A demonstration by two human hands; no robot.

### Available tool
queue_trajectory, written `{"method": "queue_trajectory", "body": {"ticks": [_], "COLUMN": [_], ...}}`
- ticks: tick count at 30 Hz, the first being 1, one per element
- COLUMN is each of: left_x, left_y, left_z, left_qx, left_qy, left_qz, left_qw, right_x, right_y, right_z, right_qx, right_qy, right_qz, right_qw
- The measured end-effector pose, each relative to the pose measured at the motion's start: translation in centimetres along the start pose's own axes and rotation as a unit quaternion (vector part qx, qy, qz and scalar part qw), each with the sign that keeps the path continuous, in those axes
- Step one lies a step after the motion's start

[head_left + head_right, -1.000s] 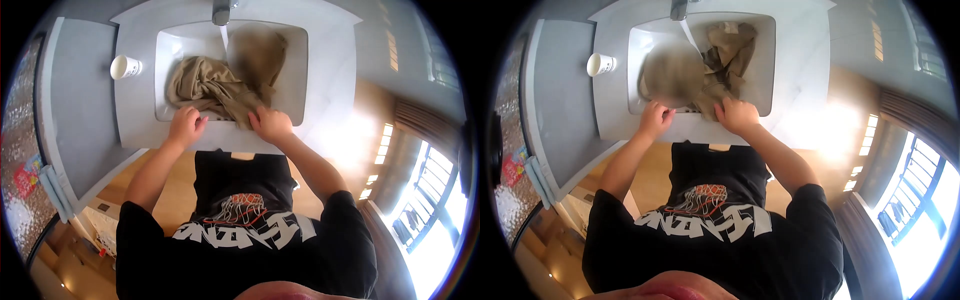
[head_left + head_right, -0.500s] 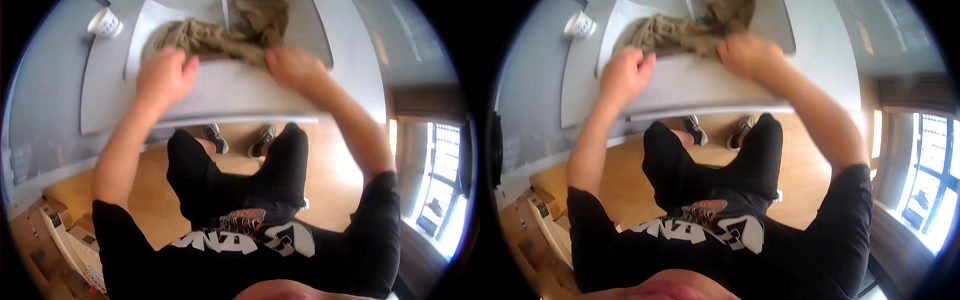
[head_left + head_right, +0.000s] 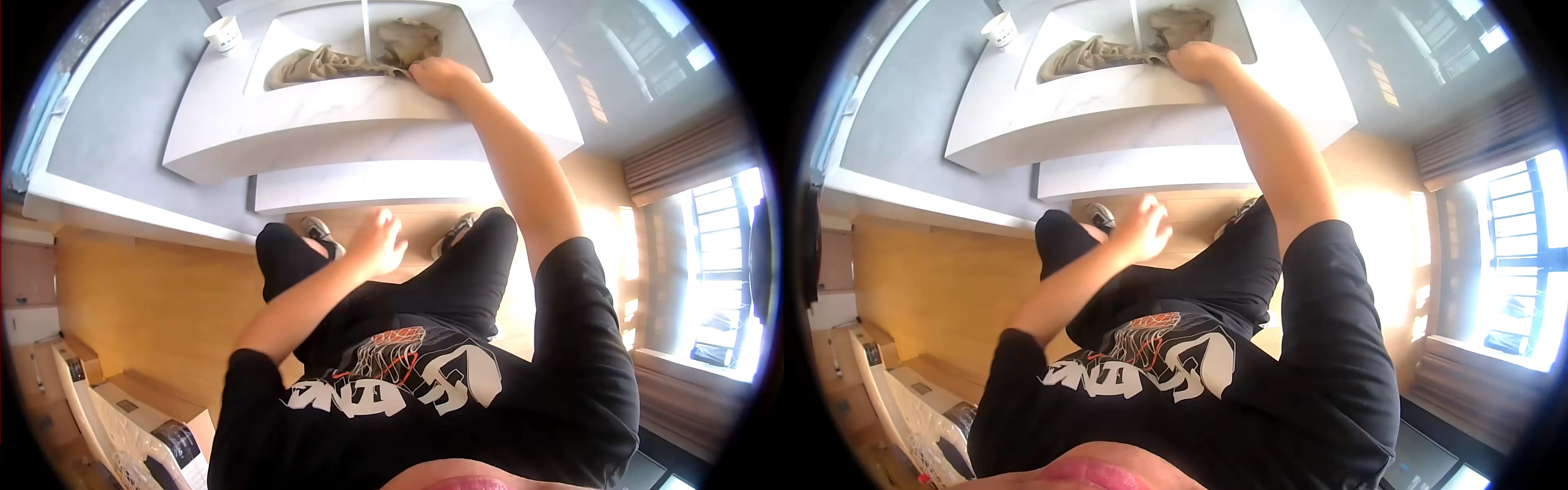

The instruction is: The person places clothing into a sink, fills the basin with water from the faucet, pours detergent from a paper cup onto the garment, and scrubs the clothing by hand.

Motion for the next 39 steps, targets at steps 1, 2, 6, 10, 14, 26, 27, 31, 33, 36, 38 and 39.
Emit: {"method": "queue_trajectory", "body": {"ticks": [1,2,6,10,14,26,27,31,33,36,38,39], "left_x": [5.6,11.5,18.4,20.7,20.3,18.2,18.3,18.1,18.2,18.3,18.1,18.2], "left_y": [0.5,0.6,0.8,1.9,0.9,-0.1,0.2,0.4,0.0,-1.0,-2.0,-2.4], "left_z": [2.5,6.0,8.1,8.6,9.1,11.1,11.3,11.0,10.5,9.7,9.2,9.0], "left_qx": [-0.113,-0.174,-0.334,-0.344,-0.342,-0.344,-0.349,-0.363,-0.370,-0.371,-0.366,-0.363], "left_qy": [-0.030,0.007,0.073,0.099,0.108,0.119,0.121,0.121,0.120,0.108,0.101,0.098], "left_qz": [0.129,0.243,0.533,0.571,0.587,0.571,0.570,0.564,0.562,0.564,0.563,0.563], "left_qw": [0.985,0.954,0.774,0.739,0.726,0.736,0.734,0.732,0.730,0.730,0.734,0.736], "right_x": [0.0,-0.4,-1.6,-1.5,-2.0,-1.9,-1.9,-1.8,-1.9,-2.2,-2.8,-3.0], "right_y": [0.2,0.5,2.6,2.5,2.4,2.8,2.7,2.7,2.9,3.3,3.3,3.5], "right_z": [0.0,0.2,1.1,1.1,1.3,1.5,1.5,1.4,1.5,1.3,1.3,1.4], "right_qx": [0.014,0.028,0.059,0.043,0.047,0.041,0.036,0.005,0.002,-0.004,-0.006,-0.003], "right_qy": [-0.017,-0.033,-0.053,-0.062,-0.062,-0.066,-0.066,-0.074,-0.076,-0.081,-0.076,-0.072], "right_qz": [-0.001,-0.005,-0.045,-0.047,-0.029,-0.035,-0.038,-0.039,-0.005,0.010,0.021,0.037], "right_qw": [1.000,0.999,0.996,0.996,0.997,0.996,0.996,0.997,0.997,0.997,0.997,0.997]}}
Point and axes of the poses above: each hand's wrist, its own y-axis away from the middle knuckle, its own x-axis out of the palm, z = x × y, the point moved 5 cm from there along -y, towards the middle knuckle, and after that the axes turned 4 degrees about z, right-handed, at the moved point
